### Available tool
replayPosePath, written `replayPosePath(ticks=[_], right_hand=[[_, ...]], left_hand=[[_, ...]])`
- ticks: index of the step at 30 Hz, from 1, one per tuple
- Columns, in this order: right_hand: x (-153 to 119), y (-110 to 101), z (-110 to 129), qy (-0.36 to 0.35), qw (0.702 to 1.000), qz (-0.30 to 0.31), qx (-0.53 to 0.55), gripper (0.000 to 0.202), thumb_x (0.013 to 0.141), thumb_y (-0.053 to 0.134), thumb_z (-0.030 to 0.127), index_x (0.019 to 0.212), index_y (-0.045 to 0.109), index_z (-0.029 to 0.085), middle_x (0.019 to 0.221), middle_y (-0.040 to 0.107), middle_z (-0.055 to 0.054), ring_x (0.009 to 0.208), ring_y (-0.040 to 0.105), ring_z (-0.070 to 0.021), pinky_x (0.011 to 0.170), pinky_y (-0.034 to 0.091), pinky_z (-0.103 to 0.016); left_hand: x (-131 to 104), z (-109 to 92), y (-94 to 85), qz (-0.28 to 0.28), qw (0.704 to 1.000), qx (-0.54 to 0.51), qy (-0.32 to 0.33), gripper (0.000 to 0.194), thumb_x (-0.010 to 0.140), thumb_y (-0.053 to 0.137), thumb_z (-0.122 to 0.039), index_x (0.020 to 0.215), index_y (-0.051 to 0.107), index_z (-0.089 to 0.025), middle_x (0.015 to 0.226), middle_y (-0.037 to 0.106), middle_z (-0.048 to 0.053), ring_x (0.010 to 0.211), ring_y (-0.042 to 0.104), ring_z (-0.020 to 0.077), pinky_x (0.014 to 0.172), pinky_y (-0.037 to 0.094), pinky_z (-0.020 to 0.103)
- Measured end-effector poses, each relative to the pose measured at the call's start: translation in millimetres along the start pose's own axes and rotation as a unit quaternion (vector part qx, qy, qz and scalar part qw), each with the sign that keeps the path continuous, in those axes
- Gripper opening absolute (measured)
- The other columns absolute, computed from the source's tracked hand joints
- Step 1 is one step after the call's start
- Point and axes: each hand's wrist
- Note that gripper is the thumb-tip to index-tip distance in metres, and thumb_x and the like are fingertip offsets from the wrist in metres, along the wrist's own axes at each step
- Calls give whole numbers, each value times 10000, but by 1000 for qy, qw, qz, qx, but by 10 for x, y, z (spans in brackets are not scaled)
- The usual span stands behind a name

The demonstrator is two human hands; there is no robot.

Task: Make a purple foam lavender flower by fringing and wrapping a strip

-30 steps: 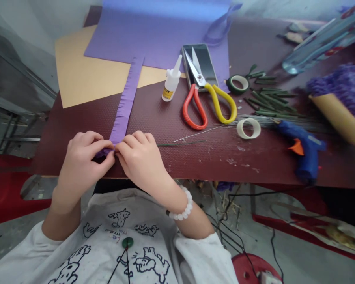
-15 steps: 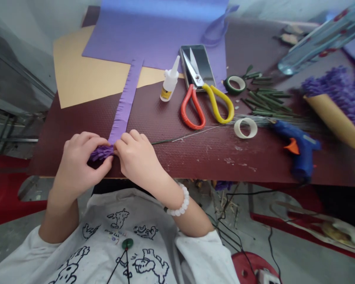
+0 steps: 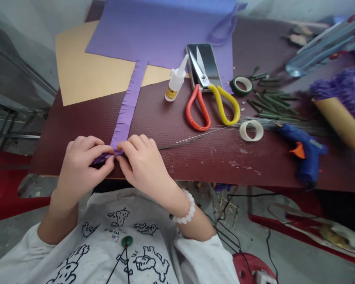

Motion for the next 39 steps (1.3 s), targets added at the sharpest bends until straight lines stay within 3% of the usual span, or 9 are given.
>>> replayPosePath(ticks=[5,9,12,15,20,27,39], right_hand=[[-75,8,-34,-85,991,-50,-88,184,931,463,212,920,645,184,894,615,-61,849,445,-191,759,356,-337],[-38,37,-41,-105,987,-47,-116,207,933,457,209,875,652,171,870,619,-62,841,432,-195,752,345,-341],[19,44,2,-57,993,-14,-100,212,919,442,184,851,641,165,857,604,-63,841,439,-201,740,339,-345],[98,13,60,15,996,33,-76,196,902,454,192,821,630,166,850,603,-59,839,465,-206,729,328,-351],[175,-51,73,70,993,85,-33,127,857,507,174,786,612,164,866,629,-61,848,506,-209,728,325,-348],[-4,-40,-9,-1,1000,-21,0,170,895,457,146,929,622,173,910,648,-52,875,517,-194,783,371,-344],[-13,102,-34,-95,984,-102,-109,185,928,495,216,903,666,151,909,664,-66,864,480,-186,789,388,-333]], left_hand=[[53,-36,-8,24,998,-13,-50,97,802,556,-199,769,647,-203,822,659,20,830,551,222,733,374,385],[76,-39,-7,43,997,-15,-61,93,793,551,-198,737,625,-201,805,657,17,824,555,223,731,369,382],[52,-36,-32,51,998,5,-34,105,814,537,-210,822,640,-197,850,650,35,842,552,233,734,378,387],[6,-24,-58,21,999,32,9,176,835,545,-229,965,657,-187,939,642,66,903,550,254,778,394,406],[-17,-10,-39,-20,997,47,58,158,876,526,-210,840,680,-211,911,651,45,906,553,231,811,398,393],[74,-38,-10,15,999,27,-15,156,847,525,-211,832,681,-207,882,651,31,848,548,224,710,377,374],[200,-29,-36,84,994,-8,-74,167,838,511,-237,760,653,-196,852,671,14,851,568,223,727,365,376]])
Point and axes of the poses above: each hand's wrist, its own x-axis towards the middle knuckle, its own y-axis out of the palm, z = x × y
